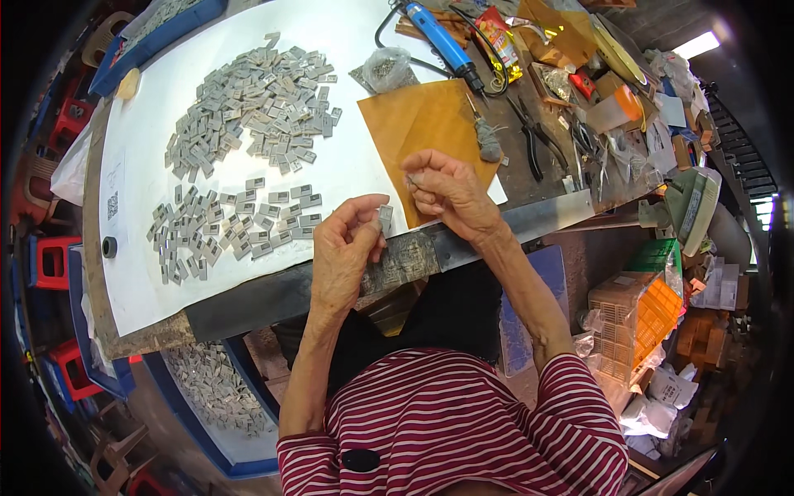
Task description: Manually assembling small metal tags by attaching tiny components to them at a workshop workbench.
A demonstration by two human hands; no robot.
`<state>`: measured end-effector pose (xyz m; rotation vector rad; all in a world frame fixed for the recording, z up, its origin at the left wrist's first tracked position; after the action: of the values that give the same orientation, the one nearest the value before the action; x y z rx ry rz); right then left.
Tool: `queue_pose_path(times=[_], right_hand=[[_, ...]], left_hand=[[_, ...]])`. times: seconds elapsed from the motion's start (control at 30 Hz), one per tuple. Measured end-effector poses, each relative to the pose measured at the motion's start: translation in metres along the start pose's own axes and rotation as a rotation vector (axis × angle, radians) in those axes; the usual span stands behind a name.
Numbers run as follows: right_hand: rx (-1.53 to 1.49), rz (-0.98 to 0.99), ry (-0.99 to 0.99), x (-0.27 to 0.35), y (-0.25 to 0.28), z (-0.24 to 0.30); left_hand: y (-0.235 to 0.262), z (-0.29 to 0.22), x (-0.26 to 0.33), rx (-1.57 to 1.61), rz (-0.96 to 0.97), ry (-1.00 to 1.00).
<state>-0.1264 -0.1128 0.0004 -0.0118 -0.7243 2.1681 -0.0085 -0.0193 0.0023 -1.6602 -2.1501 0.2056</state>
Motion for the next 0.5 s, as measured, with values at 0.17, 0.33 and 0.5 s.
queue_pose_path(times=[0.17, 0.33, 0.5], right_hand=[[0.015, 0.047, -0.012, -0.003, -0.001, -0.006], [0.008, 0.027, 0.000, -0.004, -0.001, -0.007], [0.056, -0.064, -0.044, -0.003, 0.003, -0.010]], left_hand=[[-0.001, -0.002, 0.000, -0.015, 0.003, -0.021], [0.001, 0.002, 0.001, -0.014, 0.007, -0.003], [0.007, 0.002, 0.003, -0.023, -0.039, -0.030]])
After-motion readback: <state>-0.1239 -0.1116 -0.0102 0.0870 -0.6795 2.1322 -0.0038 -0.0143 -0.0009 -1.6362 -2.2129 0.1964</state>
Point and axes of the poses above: each hand's wrist, its own x-axis away from the middle knuckle, its own y-axis out of the back of the hand, z = x × y, the point moved 6 cm from there along -x, towards the middle knuckle, and after that the axes turned 1 degree about x, right-handed, at the moved point
